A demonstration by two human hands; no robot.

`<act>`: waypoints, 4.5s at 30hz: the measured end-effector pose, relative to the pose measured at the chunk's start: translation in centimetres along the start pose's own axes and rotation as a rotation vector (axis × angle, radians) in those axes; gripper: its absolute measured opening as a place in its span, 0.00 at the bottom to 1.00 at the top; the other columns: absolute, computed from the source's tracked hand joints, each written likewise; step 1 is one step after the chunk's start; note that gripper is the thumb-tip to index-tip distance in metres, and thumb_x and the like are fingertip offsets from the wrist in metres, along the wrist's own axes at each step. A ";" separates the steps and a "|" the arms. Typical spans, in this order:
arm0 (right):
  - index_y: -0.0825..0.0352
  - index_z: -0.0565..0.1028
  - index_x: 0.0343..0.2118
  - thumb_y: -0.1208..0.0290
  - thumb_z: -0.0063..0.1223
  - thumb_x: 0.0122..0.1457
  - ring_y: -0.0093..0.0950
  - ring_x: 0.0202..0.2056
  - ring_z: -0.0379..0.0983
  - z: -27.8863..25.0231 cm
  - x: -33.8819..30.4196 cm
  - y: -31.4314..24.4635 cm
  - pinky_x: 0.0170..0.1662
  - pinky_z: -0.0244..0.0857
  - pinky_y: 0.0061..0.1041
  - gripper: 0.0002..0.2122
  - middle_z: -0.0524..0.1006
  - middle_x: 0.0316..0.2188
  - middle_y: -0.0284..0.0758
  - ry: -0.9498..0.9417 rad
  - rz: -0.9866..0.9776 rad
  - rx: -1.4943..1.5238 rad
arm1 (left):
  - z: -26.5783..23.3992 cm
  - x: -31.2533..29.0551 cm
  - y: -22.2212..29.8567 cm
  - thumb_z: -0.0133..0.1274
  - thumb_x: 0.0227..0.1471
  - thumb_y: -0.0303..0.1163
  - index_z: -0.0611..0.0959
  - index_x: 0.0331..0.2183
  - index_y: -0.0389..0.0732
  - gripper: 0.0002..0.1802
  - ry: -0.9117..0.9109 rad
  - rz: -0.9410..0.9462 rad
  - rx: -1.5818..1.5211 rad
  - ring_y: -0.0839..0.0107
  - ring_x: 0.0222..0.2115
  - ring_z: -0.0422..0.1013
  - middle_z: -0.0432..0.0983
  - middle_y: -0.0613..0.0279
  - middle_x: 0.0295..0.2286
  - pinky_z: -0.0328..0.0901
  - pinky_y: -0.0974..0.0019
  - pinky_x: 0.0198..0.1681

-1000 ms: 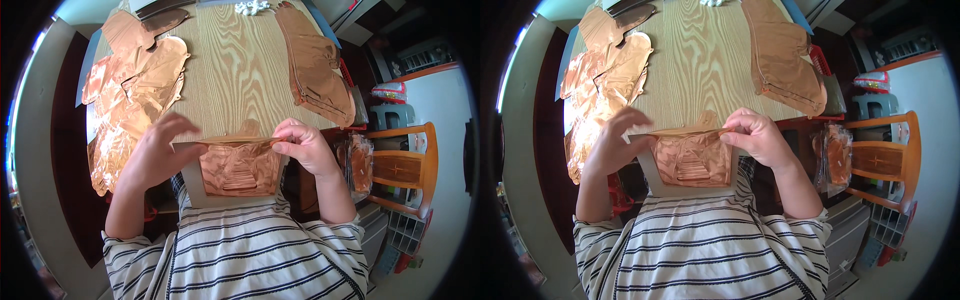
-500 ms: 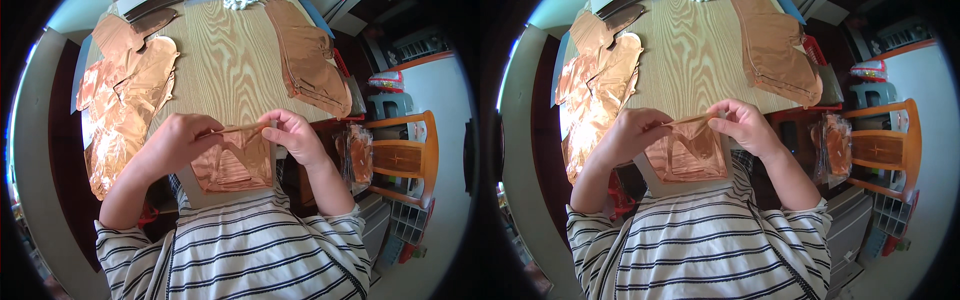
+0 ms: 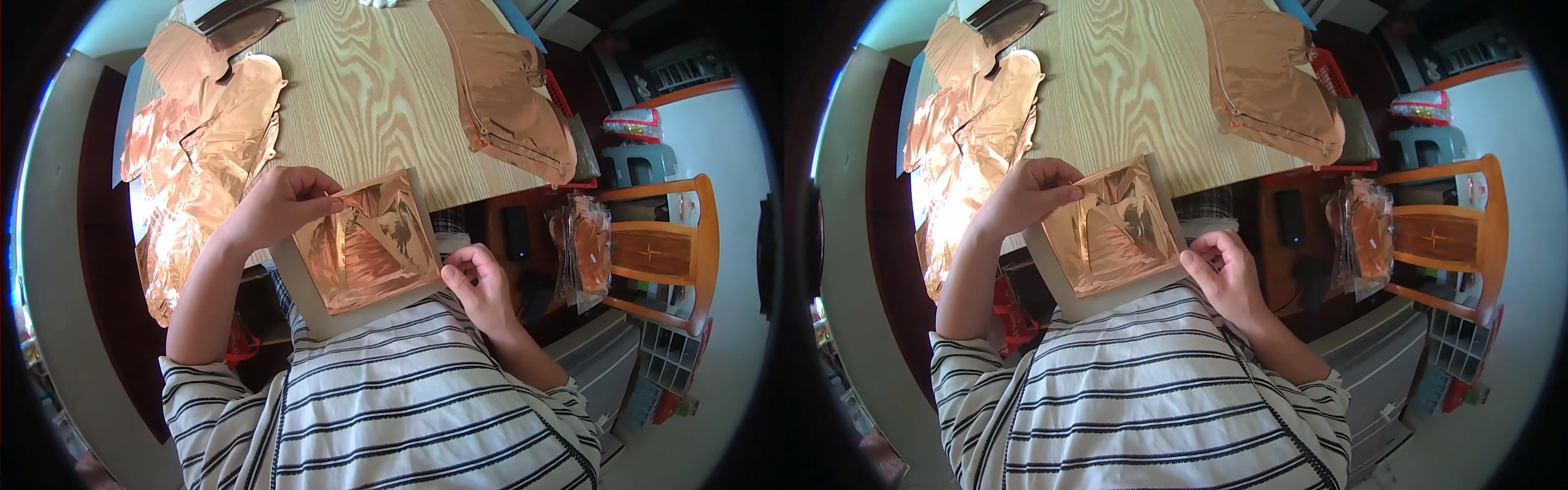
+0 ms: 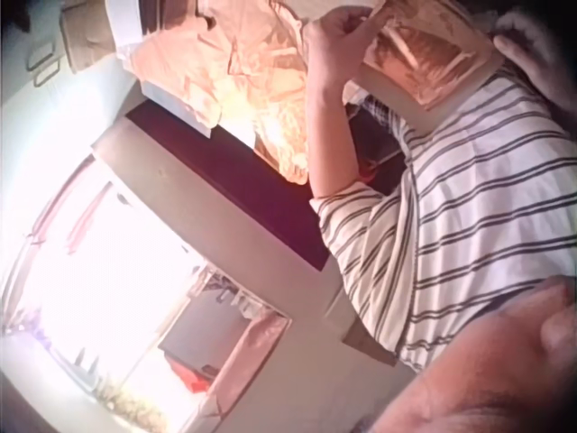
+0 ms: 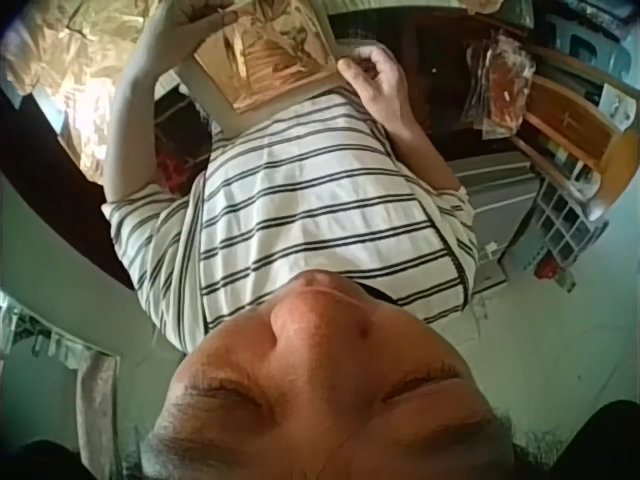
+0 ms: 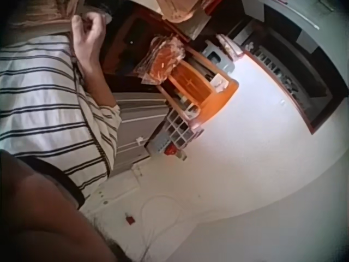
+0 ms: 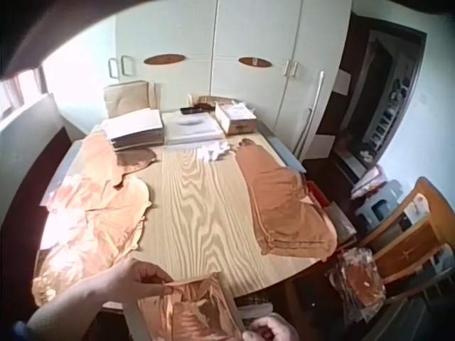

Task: Folding foil decorations and placing them into clear plastic bags with cardboard headers.

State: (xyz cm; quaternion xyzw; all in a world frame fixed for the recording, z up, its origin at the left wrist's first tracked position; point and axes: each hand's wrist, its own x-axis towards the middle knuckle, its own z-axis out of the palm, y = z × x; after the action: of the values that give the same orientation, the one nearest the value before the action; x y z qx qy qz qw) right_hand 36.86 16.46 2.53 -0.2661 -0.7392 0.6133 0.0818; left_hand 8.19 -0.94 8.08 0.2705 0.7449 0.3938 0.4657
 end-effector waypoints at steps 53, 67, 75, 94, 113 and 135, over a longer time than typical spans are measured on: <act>0.72 0.81 0.41 0.75 0.60 0.63 0.14 0.33 0.71 2.3 2.7 -0.4 0.38 0.66 0.16 0.07 0.80 0.32 0.29 -0.025 0.087 0.332 | 0.9 2.4 2.0 0.55 0.62 0.48 0.78 0.23 0.37 0.25 -0.070 -0.090 0.236 0.83 0.14 0.61 0.67 0.74 0.14 0.56 0.71 0.16; 0.72 0.76 0.51 0.78 0.57 0.62 0.18 0.41 0.75 2.0 2.7 1.6 0.49 0.68 0.20 0.14 0.82 0.41 0.34 -0.090 0.237 0.801 | 0.9 2.8 1.2 0.54 0.63 0.52 0.76 0.22 0.39 0.27 -0.110 0.005 0.154 0.85 0.13 0.60 0.65 0.75 0.14 0.53 0.73 0.14; 0.72 0.76 0.49 0.77 0.57 0.63 0.17 0.40 0.75 2.3 2.6 -0.4 0.47 0.69 0.19 0.12 0.81 0.41 0.33 -0.038 0.152 0.767 | 0.5 2.6 1.2 0.51 0.65 0.52 0.76 0.23 0.40 0.27 -0.122 -0.075 0.004 0.85 0.13 0.59 0.64 0.76 0.15 0.54 0.74 0.14; 0.76 0.71 0.52 0.81 0.57 0.61 0.19 0.41 0.75 0.3 5.1 1.6 0.49 0.69 0.21 0.17 0.79 0.43 0.37 0.274 0.075 0.662 | -1.1 8.3 1.0 0.62 0.56 0.37 0.83 0.33 0.33 0.14 -0.084 -0.009 0.138 0.80 0.22 0.71 0.78 0.66 0.23 0.65 0.74 0.26; 0.77 0.69 0.54 0.81 0.55 0.62 0.21 0.43 0.75 3.0 7.4 0.1 0.49 0.68 0.21 0.18 0.79 0.42 0.40 0.395 -0.120 0.187 | -0.6 8.4 1.6 0.64 0.50 0.54 0.82 0.28 0.41 0.24 0.395 0.093 0.912 0.58 0.27 0.78 0.80 0.59 0.25 0.70 0.56 0.35; 0.65 0.73 0.48 0.70 0.61 0.57 0.45 0.49 0.73 2.7 9.4 -3.2 0.51 0.67 0.42 0.16 0.77 0.47 0.44 0.319 -0.142 -0.766 | 4.6 6.1 -3.6 0.57 0.53 0.54 0.70 0.55 0.31 0.40 0.595 0.619 0.927 0.41 0.61 0.60 0.63 0.34 0.59 0.52 0.43 0.64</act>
State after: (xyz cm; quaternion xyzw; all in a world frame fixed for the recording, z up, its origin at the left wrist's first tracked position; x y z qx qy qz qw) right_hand 26.84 18.45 3.00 -0.3170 -0.9085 0.2379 0.1324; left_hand 9.72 3.34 0.94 0.5261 0.8230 0.2048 -0.0625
